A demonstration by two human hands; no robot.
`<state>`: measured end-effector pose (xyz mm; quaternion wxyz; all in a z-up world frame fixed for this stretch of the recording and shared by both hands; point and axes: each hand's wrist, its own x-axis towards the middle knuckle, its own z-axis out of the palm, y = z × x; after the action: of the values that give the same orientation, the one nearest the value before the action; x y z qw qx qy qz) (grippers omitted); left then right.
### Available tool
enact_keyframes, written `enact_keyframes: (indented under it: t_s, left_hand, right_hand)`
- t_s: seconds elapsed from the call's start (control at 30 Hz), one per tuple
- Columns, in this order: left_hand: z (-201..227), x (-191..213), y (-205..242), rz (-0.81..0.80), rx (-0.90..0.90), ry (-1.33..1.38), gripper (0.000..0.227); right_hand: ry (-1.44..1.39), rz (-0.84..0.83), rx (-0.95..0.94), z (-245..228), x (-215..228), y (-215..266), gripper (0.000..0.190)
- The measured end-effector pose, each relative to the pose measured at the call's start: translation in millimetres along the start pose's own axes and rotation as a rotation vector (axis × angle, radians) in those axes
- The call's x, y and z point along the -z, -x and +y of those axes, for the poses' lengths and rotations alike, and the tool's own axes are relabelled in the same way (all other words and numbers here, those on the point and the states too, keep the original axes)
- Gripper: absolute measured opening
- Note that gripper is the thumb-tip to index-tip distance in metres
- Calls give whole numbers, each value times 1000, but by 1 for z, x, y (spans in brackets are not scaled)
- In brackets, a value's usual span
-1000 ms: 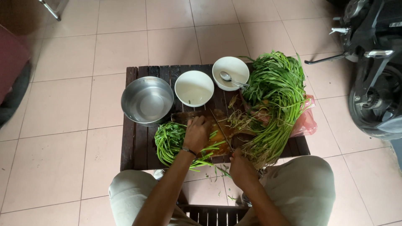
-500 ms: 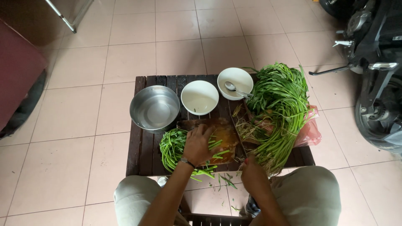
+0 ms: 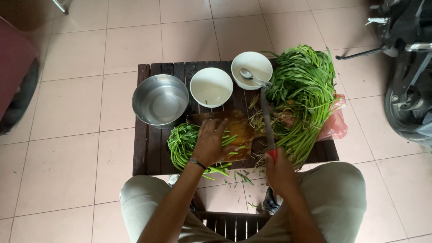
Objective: The person trims and cuts leafy greens on a wooden cutting board using a knife, placing pieces into a bowl.
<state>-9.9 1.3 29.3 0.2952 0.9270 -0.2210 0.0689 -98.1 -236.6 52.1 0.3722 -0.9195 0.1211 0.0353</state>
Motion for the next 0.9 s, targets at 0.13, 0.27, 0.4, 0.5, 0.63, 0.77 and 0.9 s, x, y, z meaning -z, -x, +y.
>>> enact_keyframes:
  t_s: [0.13,0.27,0.4,0.5,0.63,0.77,0.9]
  left_hand:
    - [18,-24,-10,40,-63,64,48]
    - [50,-50,-39,26,-185,190,39]
    - [49,-79,-81,-82,-277,38,31]
    - [19,-94,-109,-271,-271,145,39]
    - [-7,-97,-141,-157,-288,23,25]
    - [-2,-69,-152,-113,-279,5,22]
    - [12,-25,-136,-63,-439,90,30]
  right_hand:
    - [-189,147,-61,-6,28,4,27]
    - [-476,193,-120,-14,51,10,26]
    - [-539,204,-126,-21,59,10,26]
    - [-585,142,-127,-19,64,12,27]
    - [-544,106,-178,-18,76,12,26]
    - [-535,89,-239,-21,80,12,25]
    - [-634,61,-195,-19,78,11,22]
